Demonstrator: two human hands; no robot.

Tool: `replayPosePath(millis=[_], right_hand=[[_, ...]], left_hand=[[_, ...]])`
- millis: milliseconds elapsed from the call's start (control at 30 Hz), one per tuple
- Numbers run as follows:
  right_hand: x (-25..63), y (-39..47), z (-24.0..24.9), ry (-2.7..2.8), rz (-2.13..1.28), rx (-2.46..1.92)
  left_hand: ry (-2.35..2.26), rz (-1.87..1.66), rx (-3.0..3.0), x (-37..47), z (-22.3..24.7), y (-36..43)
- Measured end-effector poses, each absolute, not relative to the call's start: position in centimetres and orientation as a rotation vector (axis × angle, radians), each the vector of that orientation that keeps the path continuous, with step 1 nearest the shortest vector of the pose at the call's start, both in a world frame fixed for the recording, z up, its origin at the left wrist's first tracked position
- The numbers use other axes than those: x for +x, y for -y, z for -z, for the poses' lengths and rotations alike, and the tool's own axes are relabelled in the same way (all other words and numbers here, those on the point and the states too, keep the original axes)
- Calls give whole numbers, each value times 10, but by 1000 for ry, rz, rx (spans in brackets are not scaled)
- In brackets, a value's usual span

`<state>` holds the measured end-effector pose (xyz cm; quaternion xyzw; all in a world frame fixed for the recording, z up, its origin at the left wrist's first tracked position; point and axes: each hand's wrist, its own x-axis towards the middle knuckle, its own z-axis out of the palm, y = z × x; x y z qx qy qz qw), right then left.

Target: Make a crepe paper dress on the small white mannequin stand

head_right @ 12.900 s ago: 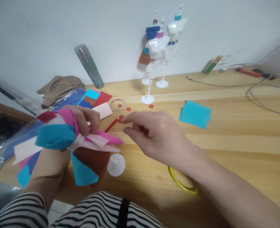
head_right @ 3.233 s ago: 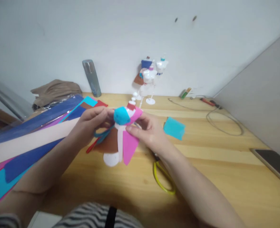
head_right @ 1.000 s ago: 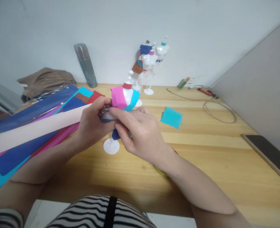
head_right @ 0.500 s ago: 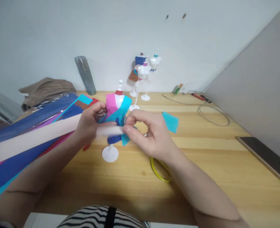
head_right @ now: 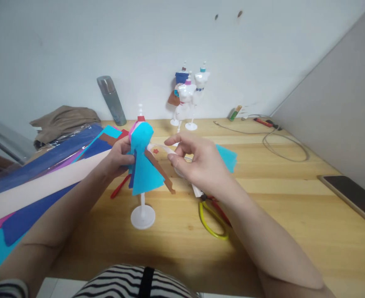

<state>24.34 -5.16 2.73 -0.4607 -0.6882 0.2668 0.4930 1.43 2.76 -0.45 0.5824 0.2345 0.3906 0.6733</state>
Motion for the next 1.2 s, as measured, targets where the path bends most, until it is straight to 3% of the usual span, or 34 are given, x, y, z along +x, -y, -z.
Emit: replayPosePath(millis=[467,1000,1200], right_hand=[[227,56,-25,1796,-430,-948],[221,52,-18,1847,-573,-1150],[229,51,-24,1848,-435,-1250]], left_hand=[[-506,-702,1228,5,38,-41],[-610,-573,1419,6,51,-43],[-675,-603,1420,8,55,-39]])
